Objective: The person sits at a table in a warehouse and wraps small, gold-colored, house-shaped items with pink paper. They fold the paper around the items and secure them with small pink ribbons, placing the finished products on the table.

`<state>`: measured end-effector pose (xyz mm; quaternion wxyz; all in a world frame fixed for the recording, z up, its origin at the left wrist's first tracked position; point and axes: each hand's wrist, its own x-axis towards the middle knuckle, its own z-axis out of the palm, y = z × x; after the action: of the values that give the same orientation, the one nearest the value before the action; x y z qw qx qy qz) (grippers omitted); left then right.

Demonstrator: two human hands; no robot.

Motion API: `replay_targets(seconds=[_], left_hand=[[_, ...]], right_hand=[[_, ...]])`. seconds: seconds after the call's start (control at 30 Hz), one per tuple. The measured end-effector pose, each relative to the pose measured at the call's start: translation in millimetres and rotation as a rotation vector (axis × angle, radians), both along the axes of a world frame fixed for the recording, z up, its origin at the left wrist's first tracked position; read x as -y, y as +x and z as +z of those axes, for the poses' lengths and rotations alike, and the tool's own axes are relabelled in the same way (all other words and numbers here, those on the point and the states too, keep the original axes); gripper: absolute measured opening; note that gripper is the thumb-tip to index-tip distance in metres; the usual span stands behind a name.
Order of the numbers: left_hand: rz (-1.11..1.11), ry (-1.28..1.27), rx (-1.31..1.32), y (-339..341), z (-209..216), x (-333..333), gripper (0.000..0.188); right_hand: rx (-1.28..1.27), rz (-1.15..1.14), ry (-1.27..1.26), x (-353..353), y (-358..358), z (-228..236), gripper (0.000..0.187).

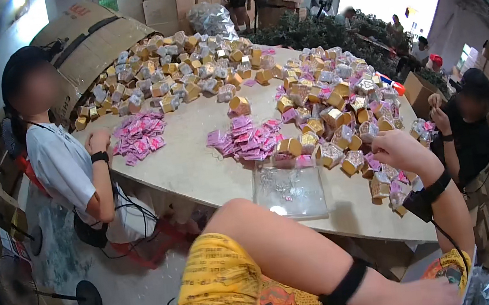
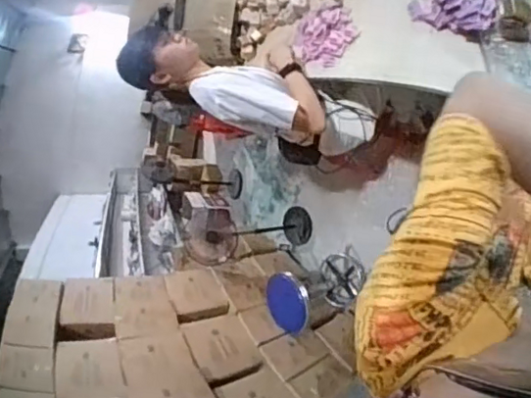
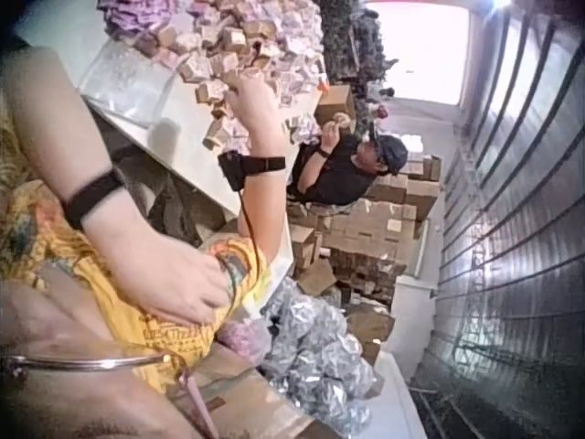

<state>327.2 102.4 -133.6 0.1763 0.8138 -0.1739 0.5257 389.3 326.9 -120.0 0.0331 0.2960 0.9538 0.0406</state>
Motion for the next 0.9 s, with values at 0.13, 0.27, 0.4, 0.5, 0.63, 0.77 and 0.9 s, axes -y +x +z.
replay_targets(seconds=[0.13,0.27,0.4,0.5,0.63,0.77,0.9], left_hand=[[-0.119,-0.16,-0.018,27,-10,19,0.021],[-0.248,-0.171,-0.012,4,-13,26,0.023],[-0.281,-0.044,-0.175,-31,-5,5,0.024],[0.011,-0.076,-0.207,-67,-39,-29,0.018],[0.852,-0.221,-0.706,-163,-84,-65,0.037],[1.138,-0.293,-0.816,-219,-150,-78,0.047],[1.212,-0.308,-0.862,-229,-176,-79,0.03]], right_hand=[[-0.006,-0.039,0.014,-4,22,-13,0.016],[-0.003,-0.109,0.047,-6,35,-18,0.015],[-0.323,-0.158,-0.072,-3,32,-31,0.014],[-0.487,-0.054,-0.208,0,26,-74,0.016],[-0.358,-0.098,-0.055,-12,29,-133,0.038],[-0.288,-0.081,0.049,-35,9,-164,0.045],[-0.122,-0.06,0.157,-66,-12,-179,0.042]])
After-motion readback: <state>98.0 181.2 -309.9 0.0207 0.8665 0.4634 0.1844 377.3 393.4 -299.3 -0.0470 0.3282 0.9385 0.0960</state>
